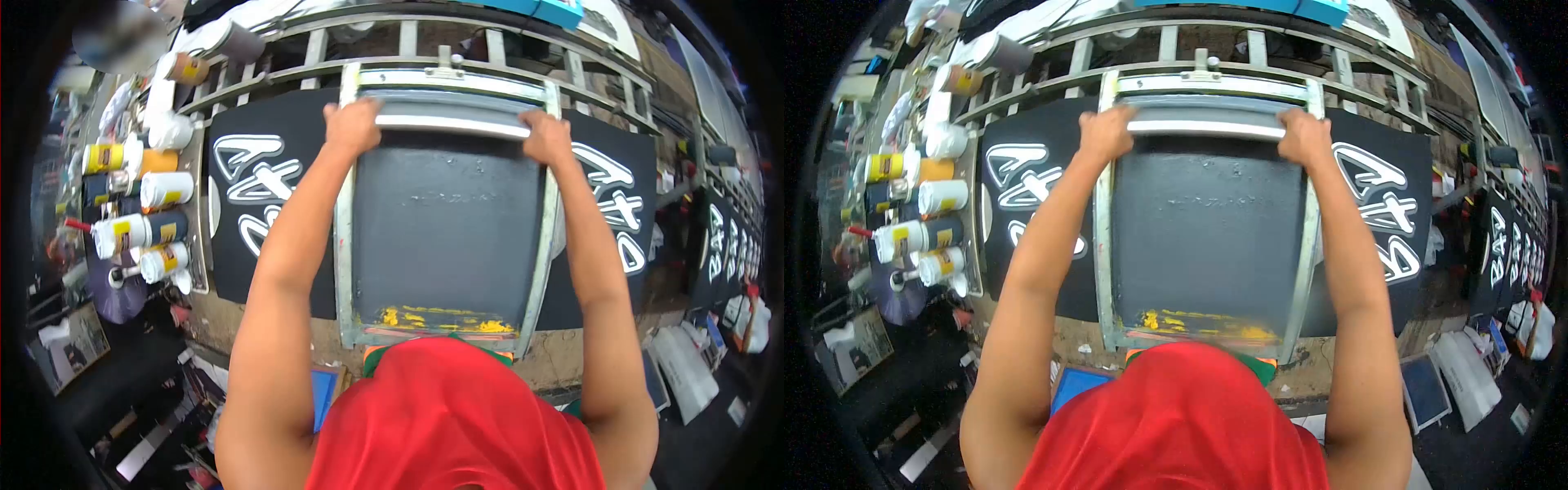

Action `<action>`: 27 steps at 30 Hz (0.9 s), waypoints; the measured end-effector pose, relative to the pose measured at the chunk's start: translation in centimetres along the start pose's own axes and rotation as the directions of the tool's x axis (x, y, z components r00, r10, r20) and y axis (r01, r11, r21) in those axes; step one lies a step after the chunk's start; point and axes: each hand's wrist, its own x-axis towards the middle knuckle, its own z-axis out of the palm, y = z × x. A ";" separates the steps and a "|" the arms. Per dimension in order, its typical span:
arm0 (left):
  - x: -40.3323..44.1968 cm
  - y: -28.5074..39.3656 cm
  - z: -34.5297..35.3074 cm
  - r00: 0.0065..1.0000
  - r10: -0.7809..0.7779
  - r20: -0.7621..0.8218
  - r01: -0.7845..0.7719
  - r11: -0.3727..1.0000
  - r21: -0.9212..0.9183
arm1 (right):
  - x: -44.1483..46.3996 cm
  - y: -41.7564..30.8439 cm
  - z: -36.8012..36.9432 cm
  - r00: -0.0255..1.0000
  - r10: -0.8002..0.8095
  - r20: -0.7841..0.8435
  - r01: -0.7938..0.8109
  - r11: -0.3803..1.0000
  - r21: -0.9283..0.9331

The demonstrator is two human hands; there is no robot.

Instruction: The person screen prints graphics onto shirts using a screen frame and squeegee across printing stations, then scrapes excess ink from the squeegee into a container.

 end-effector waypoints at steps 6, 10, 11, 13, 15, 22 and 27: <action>-23.4 5.1 0.3 0.984 0.072 0.163 -0.066 0.997 -0.042 | -24.5 -4.7 0.7 0.982 0.010 0.186 -0.027 0.996 0.088; -34.5 7.3 -0.5 0.946 0.080 0.313 -0.017 0.980 -0.200 | -35.1 -8.0 -0.3 0.941 0.004 0.339 -0.044 0.993 0.111; -34.6 7.0 -0.1 0.953 0.100 0.286 -0.043 0.979 -0.198 | -35.1 -8.0 -0.4 0.928 0.023 0.373 -0.066 0.993 0.102; -30.8 6.2 -0.5 0.961 0.145 0.237 -0.113 0.983 -0.145 | -32.7 -7.4 0.0 0.959 0.021 0.281 -0.051 0.994 0.098; -22.0 4.6 0.1 0.985 0.123 0.120 -0.117 0.992 -0.055 | -24.1 -5.5 0.7 0.987 0.062 0.148 -0.073 0.995 0.072; 0.5 1.1 -1.4 1.000 -0.016 0.015 0.016 1.000 -0.001 | 0.3 -0.4 -1.0 0.998 0.011 -0.057 -0.009 1.000 0.026; -10.9 3.2 -1.1 0.979 0.019 0.201 -0.008 0.998 -0.057 | -12.0 -2.8 -1.3 0.989 0.031 0.142 -0.038 0.998 0.050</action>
